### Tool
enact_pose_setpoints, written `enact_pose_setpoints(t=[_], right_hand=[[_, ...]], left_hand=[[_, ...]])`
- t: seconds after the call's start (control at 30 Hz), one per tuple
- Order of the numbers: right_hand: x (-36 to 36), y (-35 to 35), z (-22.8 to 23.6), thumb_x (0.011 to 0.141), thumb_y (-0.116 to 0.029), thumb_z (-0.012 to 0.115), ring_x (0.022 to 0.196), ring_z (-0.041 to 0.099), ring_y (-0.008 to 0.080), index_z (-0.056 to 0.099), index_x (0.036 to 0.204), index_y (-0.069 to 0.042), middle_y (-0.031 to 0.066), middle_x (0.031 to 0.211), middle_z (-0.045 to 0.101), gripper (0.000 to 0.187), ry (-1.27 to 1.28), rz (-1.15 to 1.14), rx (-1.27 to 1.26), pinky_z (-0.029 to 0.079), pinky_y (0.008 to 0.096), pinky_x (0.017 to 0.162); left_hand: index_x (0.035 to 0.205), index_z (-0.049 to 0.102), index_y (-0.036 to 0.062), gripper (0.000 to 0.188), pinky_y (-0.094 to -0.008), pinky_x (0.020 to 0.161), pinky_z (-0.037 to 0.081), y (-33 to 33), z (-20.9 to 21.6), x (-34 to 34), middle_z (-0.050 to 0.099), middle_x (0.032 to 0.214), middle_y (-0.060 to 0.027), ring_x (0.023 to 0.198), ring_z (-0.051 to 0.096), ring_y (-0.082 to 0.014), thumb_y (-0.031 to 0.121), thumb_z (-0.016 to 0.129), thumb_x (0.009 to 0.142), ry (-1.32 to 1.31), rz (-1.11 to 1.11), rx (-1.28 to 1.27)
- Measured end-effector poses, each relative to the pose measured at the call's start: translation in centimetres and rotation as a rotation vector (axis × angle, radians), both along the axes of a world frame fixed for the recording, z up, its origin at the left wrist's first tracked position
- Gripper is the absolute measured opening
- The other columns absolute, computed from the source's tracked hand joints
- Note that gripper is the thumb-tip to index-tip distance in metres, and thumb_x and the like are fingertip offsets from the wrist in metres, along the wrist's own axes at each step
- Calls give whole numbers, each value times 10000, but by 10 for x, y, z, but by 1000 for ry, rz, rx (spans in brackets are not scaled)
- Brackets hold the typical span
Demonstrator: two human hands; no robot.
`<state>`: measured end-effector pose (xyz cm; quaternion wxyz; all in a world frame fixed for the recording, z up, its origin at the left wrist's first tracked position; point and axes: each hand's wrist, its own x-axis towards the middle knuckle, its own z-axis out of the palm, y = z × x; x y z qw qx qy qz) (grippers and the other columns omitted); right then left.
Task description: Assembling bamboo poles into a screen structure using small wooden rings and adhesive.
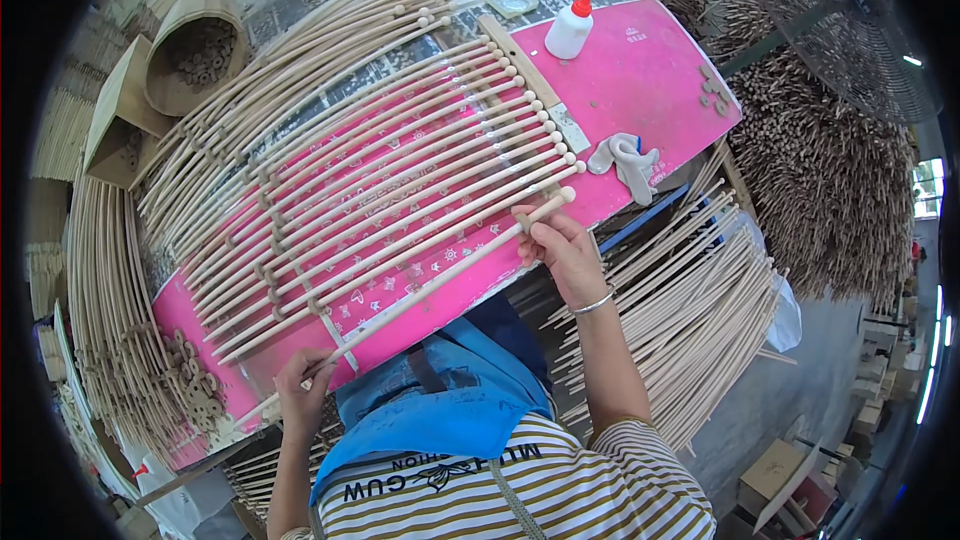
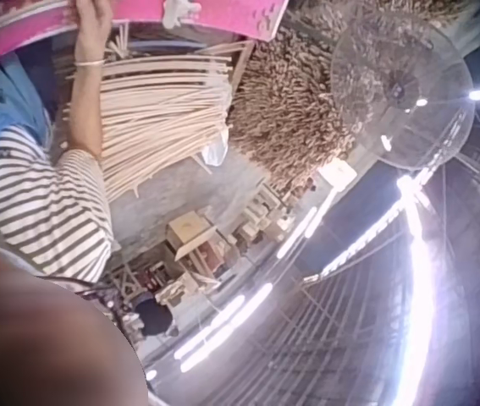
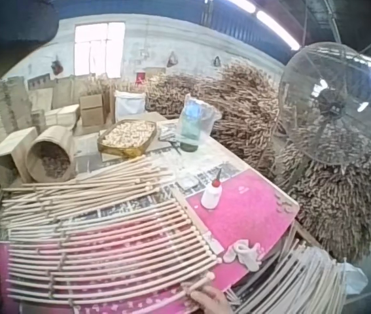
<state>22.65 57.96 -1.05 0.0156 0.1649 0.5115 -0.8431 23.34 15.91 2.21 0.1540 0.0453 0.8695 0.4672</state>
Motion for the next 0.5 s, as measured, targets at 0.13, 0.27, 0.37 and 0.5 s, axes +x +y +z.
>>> enact_pose_setpoints(t=[0.13, 0.27, 0.37, 0.5], right_hand=[[3, 0, -8, 966, -249, 687, 749, 649, 95, 662, 1201, 10, 29, 866, 671, 351, -61, -18, 24, 525, 237, 632], [6, 3, -12, 967, -271, 691, 722, 647, 91, 676, 1103, -4, 31, 871, 676, 300, -72, -72, 64, 511, 226, 584], [7, 5, -11, 970, -284, 689, 681, 641, 88, 671, 1038, -19, 29, 850, 674, 274, -98, -114, 116, 491, 217, 539], [3, 10, -9, 966, -293, 695, 611, 619, 79, 681, 1010, -17, 18, 787, 664, 280, -161, -153, 239, 472, 217, 513]], left_hand=[[1021, 674, -34, 155, -312, 840, 573, 9, 3, -3, 689, 919, -113, 894, 703, -183, -46, 682, 866, 28, -23, -24], [1026, 665, -41, 163, -311, 836, 577, 18, 2, -6, 677, 924, -117, 885, 704, -194, -61, 671, 864, 71, -53, -31], [1022, 663, -42, 164, -312, 834, 578, 24, -2, -9, 672, 928, -118, 889, 700, -196, -70, 667, 860, 58, -48, 2], [1018, 666, -36, 164, -305, 822, 578, 33, -11, -16, 663, 939, -125, 887, 698, -207, -62, 674, 856, 94, -54, -15]])
